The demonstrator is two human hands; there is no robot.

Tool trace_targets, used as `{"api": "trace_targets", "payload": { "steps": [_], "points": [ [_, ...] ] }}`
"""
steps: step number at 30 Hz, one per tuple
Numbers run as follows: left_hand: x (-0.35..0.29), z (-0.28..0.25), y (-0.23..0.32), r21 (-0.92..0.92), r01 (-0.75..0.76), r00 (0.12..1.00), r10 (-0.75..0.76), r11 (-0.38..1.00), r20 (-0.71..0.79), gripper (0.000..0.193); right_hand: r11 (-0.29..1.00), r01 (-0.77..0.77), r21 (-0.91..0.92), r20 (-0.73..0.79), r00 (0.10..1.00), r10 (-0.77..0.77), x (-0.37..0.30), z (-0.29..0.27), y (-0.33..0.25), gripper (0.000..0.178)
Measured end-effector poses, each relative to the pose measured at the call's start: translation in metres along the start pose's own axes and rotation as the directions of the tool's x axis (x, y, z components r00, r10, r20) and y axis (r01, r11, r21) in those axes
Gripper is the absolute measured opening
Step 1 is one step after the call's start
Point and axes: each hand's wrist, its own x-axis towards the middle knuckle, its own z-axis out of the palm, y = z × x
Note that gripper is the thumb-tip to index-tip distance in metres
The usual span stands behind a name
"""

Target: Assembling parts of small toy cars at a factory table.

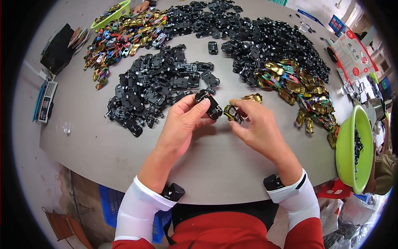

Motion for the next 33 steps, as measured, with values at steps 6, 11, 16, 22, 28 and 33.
{"api": "trace_targets", "payload": {
  "steps": [6,11,16,22,28,33],
  "points": [
    [-0.001,0.001,0.003,-0.061,0.016,1.000,-0.016,0.998,-0.012,0.016,0.969,-0.101,0.225,-0.078,0.990,0.121,0.001,0.002,-0.012,0.040],
    [0.000,0.000,0.002,-0.105,-0.024,1.000,0.022,0.994,-0.022,0.016,0.930,0.168,0.327,-0.285,0.956,-0.073,-0.004,0.015,-0.010,0.045],
    [-0.002,-0.002,0.003,-0.077,-0.054,0.997,0.050,0.996,-0.052,0.017,0.914,0.208,0.347,-0.309,0.946,-0.098,-0.006,0.021,-0.013,0.045],
    [-0.003,0.001,0.004,-0.073,-0.047,0.999,0.046,0.996,-0.019,0.017,0.910,0.215,0.354,-0.316,0.943,-0.099,-0.005,0.021,-0.012,0.044],
    [-0.005,0.003,0.005,-0.088,-0.066,0.998,0.065,0.994,-0.010,0.018,0.919,0.182,0.349,-0.313,0.947,-0.069,-0.005,0.023,-0.011,0.042],
    [-0.008,0.011,0.003,0.002,-0.159,0.986,0.158,0.987,-0.057,0.015,0.914,0.207,0.349,-0.312,0.945,-0.095,-0.006,0.024,-0.012,0.039]
  ]
}}
